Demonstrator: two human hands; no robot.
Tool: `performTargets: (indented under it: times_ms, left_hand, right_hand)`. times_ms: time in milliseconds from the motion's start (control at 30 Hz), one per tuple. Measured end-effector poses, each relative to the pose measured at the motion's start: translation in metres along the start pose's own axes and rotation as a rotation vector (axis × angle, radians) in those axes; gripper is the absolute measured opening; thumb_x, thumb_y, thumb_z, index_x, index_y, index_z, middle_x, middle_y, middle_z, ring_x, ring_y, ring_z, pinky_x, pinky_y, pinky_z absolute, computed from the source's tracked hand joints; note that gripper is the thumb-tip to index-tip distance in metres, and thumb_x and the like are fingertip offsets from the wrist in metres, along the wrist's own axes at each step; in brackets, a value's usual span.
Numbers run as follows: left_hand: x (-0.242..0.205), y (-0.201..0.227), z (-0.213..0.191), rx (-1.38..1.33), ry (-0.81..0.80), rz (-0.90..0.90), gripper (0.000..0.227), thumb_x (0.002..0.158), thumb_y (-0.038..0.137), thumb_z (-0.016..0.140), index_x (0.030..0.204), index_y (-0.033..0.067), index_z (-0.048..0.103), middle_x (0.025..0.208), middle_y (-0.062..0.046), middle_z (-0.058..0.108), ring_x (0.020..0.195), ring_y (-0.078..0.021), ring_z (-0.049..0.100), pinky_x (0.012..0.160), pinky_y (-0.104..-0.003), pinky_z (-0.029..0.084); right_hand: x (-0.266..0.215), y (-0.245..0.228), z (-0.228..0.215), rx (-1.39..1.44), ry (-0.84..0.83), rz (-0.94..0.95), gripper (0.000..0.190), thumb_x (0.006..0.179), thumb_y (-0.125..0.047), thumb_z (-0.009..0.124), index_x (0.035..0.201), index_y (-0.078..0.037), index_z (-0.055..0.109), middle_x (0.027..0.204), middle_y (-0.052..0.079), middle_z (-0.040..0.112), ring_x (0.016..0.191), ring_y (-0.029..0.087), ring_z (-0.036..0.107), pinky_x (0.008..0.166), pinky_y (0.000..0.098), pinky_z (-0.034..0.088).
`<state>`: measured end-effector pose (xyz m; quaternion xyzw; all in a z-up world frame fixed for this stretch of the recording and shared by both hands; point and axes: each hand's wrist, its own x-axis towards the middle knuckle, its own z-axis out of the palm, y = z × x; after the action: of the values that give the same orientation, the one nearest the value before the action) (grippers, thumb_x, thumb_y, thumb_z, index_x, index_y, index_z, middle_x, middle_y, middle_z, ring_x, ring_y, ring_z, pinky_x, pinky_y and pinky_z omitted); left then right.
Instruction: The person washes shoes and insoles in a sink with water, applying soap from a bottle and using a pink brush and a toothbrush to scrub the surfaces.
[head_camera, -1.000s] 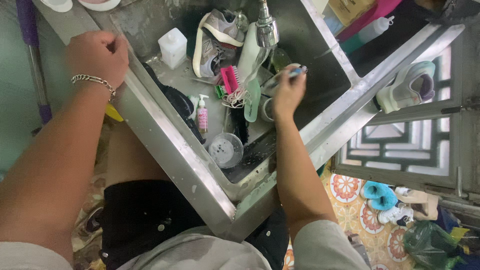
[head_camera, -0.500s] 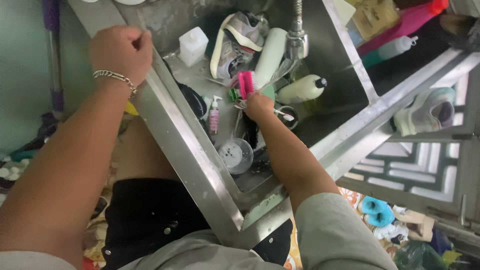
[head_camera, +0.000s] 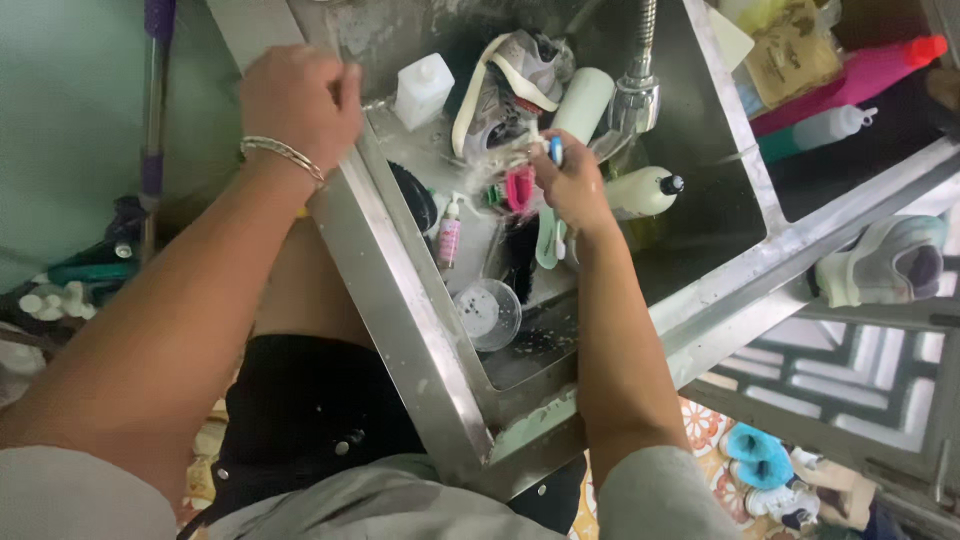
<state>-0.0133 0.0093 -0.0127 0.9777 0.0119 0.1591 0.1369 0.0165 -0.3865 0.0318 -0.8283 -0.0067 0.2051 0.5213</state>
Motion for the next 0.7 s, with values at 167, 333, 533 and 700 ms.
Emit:
performTargets:
  times_ms: [167, 333, 533, 700]
  left_hand:
    - [-0.007, 0.076, -0.023, -0.254, -0.153, 0.214, 0.033, 0.110, 0.035, 0.087, 0.138, 0.0210, 0.079, 0.116, -0.009, 0.074, 0.108, -0.0349, 0.067, 0.093, -0.054, 0.056]
    - [-0.007, 0.149, 0.005, -0.452, -0.520, 0.270, 0.131, 0.098, 0.045, 0.109, 0.195, 0.0101, 0.028, 0.162, -0.023, 0.074, 0.135, -0.0392, 0.071, 0.114, -0.055, 0.061]
    - [-0.001, 0.153, 0.030, -0.689, -0.648, -0.082, 0.029, 0.119, 0.041, 0.077, 0.134, 0.0173, 0.086, 0.127, -0.019, 0.090, 0.132, -0.0515, 0.084, 0.116, -0.065, 0.066]
    - [0.031, 0.159, 0.036, -1.197, -0.573, -0.508, 0.011, 0.119, 0.008, 0.070, 0.123, 0.0127, 0.079, 0.124, -0.010, 0.092, 0.110, -0.0212, 0.098, 0.073, -0.028, 0.084]
  right_hand:
    - [-0.009, 0.003, -0.006, 0.366, -0.138, -0.234, 0.023, 0.125, -0.036, 0.076, 0.124, -0.018, 0.060, 0.077, -0.009, 0.040, 0.060, 0.005, 0.033, 0.050, 0.0271, 0.026]
    - [-0.017, 0.002, 0.005, 0.449, -0.211, -0.361, 0.028, 0.127, -0.037, 0.073, 0.125, -0.014, 0.057, 0.079, -0.006, 0.036, 0.065, 0.006, 0.027, 0.056, 0.0272, 0.024]
    - [-0.011, 0.002, 0.000, 0.620, 0.058, -0.358, 0.016, 0.131, -0.023, 0.064, 0.134, -0.007, 0.067, 0.068, -0.002, 0.043, 0.051, 0.006, 0.034, 0.043, 0.0242, 0.031]
    - [-0.001, 0.000, -0.014, -0.203, 0.092, 0.159, 0.023, 0.126, -0.035, 0.070, 0.126, -0.015, 0.081, 0.122, 0.003, 0.092, 0.092, 0.015, 0.072, 0.090, 0.0387, 0.064]
